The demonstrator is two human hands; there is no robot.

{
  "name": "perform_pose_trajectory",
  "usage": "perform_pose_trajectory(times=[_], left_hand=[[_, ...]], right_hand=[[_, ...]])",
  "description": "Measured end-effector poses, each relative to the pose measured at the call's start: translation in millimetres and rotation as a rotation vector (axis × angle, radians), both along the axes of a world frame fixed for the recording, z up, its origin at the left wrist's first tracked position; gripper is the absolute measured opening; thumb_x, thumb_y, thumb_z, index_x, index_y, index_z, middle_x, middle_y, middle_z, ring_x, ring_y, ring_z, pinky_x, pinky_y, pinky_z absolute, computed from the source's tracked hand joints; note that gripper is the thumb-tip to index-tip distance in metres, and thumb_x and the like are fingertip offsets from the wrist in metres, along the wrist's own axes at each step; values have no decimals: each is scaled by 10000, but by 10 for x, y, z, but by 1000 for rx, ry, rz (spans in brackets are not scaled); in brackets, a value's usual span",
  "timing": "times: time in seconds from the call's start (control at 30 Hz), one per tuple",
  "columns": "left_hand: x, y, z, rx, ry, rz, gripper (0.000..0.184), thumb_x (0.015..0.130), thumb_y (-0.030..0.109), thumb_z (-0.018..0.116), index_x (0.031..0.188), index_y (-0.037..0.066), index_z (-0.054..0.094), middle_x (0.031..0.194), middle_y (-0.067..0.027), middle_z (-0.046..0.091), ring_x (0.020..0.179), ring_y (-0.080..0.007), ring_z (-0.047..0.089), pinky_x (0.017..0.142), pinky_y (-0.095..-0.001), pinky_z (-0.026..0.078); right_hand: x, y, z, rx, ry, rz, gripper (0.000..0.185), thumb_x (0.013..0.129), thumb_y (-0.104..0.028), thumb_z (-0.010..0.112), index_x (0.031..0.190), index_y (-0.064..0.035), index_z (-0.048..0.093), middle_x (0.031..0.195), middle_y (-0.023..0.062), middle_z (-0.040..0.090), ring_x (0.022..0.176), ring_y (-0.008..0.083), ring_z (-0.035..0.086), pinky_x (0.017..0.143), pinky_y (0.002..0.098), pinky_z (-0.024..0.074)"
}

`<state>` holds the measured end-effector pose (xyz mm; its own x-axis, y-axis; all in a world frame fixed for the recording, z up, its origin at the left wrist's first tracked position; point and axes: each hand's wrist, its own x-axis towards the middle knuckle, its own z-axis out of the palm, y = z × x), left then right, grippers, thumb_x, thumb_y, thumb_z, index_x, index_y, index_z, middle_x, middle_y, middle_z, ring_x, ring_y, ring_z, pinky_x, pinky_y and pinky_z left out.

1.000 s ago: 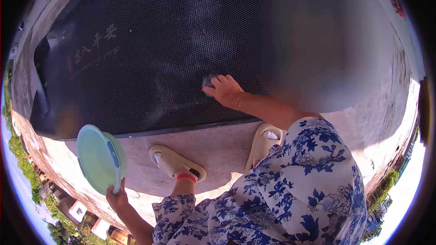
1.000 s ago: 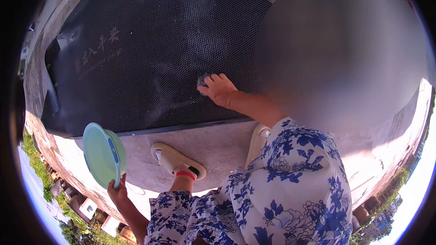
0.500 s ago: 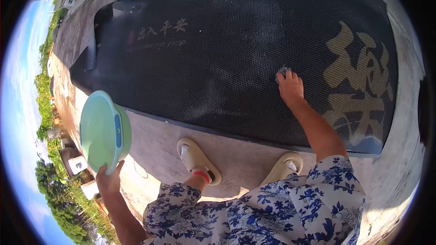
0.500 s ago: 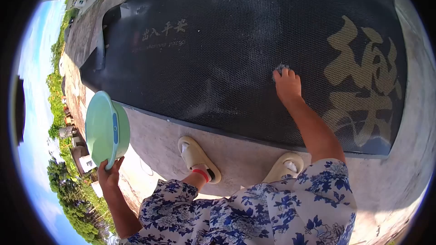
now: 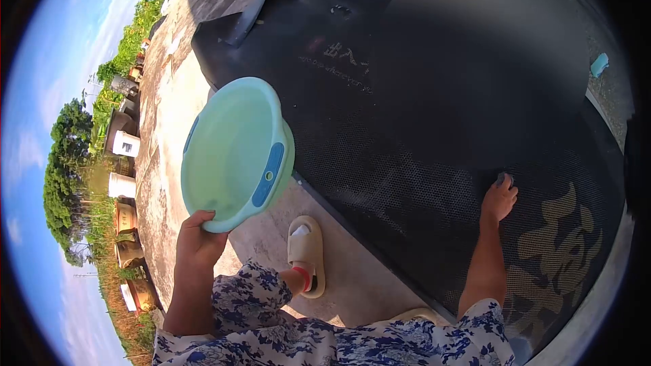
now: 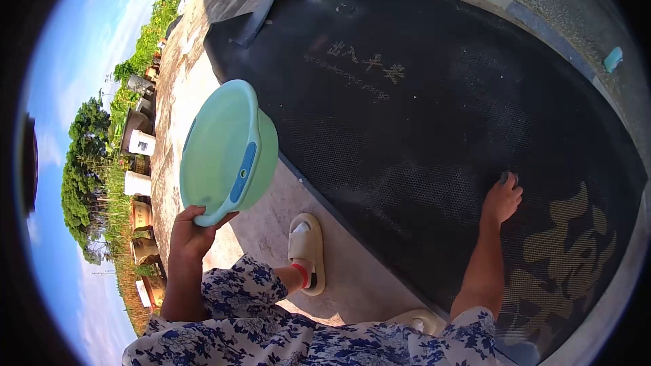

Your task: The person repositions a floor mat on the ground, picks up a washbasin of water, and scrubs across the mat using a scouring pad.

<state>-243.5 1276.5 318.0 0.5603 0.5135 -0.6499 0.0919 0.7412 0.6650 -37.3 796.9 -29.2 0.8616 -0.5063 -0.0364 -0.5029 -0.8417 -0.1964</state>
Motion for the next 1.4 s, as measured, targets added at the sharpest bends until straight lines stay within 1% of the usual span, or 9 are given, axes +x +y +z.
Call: perform_pose_trajectory(times=[0.23, 0.33, 0.53, 0.7, 0.9, 1.03, 1.1, 1.23, 1.4], left_hand=[[32, -24, 133, 124, -59, 79, 480, 786, -110, 483, 1256, -17, 449, 1251, -144, 536, 1183, -288, 529, 1037, -437, 436], [-13, 67, 130, 130, -51, 64, 520, 783, -109, 470, 1293, -34, 403, 1291, -174, 499, 1218, -338, 498, 1054, -517, 416], [-160, 246, 216, 141, -132, 199, 606, 793, -83, 437, 1360, -111, 224, 1365, -290, 365, 1271, -496, 389, 1049, -685, 338], [-218, 286, 253, 253, -100, 249, 613, 814, -29, 500, 1382, -57, 270, 1398, -367, 298, 1254, -604, 314, 678, -355, 644], [-279, 396, 245, 289, -100, 213, 621, 817, -34, 500, 1394, -46, 269, 1424, -349, 279, 1266, -587, 313, 651, -330, 644], [-393, 446, 222, 301, -80, 221, 639, 814, -37, 502, 1404, -46, 256, 1427, -352, 273, 1269, -583, 312, 661, -318, 642], [-376, 404, 298, 137, -163, 244, 605, 793, -101, 444, 1363, -111, 242, 1360, -291, 374, 1273, -506, 377, 1056, -676, 333], [-472, 464, 222, 195, -161, 169, 605, 801, -90, 460, 1371, -96, 258, 1369, -299, 362, 1299, -492, 354, 1079, -614, 351], [-288, 318, 317, -11, -209, 192, 629, 783, -109, 476, 1378, -50, 281, 1381, -265, 377, 1299, -470, 370, 1077, -640, 330]], right_hand=[[-1171, 1776, -152, 250, -51, 1233, 417, 767, -206, 694, 1166, -231, 572, 967, 72, 508, 892, 257, 520, 742, 400, 435], [-860, 1465, -204, 219, -185, 1292, 422, 764, -188, 693, 1163, -241, 566, 972, 74, 506, 893, 260, 517, 752, 399, 427], [380, 201, -49, -23, 38, 73, 485, 856, -205, 661, 1296, -251, 463, 1101, 113, 497, 977, 288, 549, 812, 409, 477], [-294, 1306, -148, -28, 89, 720, 458, 849, -230, 673, 1271, -217, 496, 1129, 109, 480, 1018, 295, 533, 854, 418, 458], [-1360, 2022, -351, 313, -217, 1551, 382, 752, -174, 699, 1116, -247, 610, 961, 71, 538, 833, 244, 526, 716, 398, 422], [-254, 1292, -301, 31, -136, 905, 504, 796, -180, 694, 1253, -262, 498, 1112, 106, 501, 955, 287, 534, 794, 435, 431], [271, 896, -276, -93, -74, 531, 492, 834, -190, 671, 1280, -261, 476, 1128, 105, 499, 988, 294, 541, 827, 433, 446], [433, 1182, -200, 4, -122, 175, 491, 852, -198, 657, 1300, -258, 464, 1140, 112, 499, 1031, 302, 534, 858, 444, 448], [-635, 2425, -297, 187, -22, 1065, 347, 848, -210, 621, 1191, -243, 574, 1016, 71, 498, 955, 259, 495, 801, 409, 405]])
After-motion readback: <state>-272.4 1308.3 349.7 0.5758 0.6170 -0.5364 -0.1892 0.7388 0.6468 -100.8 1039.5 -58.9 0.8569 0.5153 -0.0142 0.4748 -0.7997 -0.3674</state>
